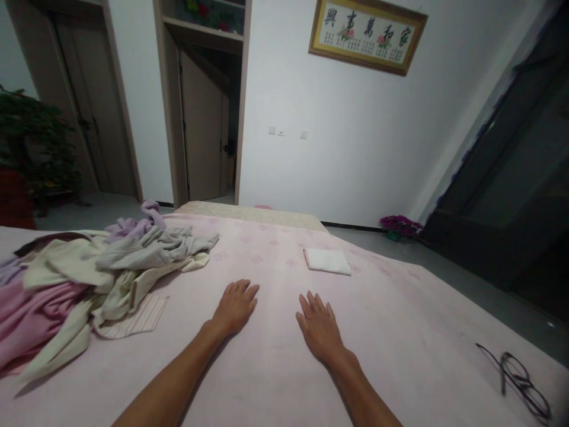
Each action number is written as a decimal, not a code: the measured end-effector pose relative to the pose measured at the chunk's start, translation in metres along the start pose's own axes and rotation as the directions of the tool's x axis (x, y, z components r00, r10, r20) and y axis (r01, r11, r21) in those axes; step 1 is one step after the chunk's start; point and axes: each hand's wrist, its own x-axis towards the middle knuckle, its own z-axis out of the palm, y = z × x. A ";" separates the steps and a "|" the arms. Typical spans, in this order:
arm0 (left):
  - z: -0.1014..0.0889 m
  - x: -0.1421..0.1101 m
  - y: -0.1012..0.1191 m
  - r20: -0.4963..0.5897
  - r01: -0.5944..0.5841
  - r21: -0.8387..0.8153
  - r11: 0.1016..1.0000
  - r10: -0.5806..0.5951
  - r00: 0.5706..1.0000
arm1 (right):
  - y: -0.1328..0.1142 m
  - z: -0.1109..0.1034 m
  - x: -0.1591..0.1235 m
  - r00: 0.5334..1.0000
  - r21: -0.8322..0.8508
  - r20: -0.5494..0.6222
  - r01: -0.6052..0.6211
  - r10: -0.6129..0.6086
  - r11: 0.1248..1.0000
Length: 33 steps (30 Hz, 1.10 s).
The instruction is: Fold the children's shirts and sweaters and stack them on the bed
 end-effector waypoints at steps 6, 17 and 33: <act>-0.002 -0.027 0.001 0.067 0.034 0.019 0.999 -0.035 0.997 | -0.007 -0.003 -0.009 0.995 -0.002 -0.098 -0.019 0.019 1.000; -0.010 -0.065 -0.008 -0.013 0.060 -0.007 0.998 -0.060 0.998 | -0.007 0.001 -0.009 0.980 0.028 -0.198 -0.010 0.015 1.000; 0.008 -0.061 -0.023 -0.167 0.026 -0.103 0.994 -0.043 0.985 | 0.000 0.007 -0.009 0.976 0.045 -0.220 0.001 0.009 0.999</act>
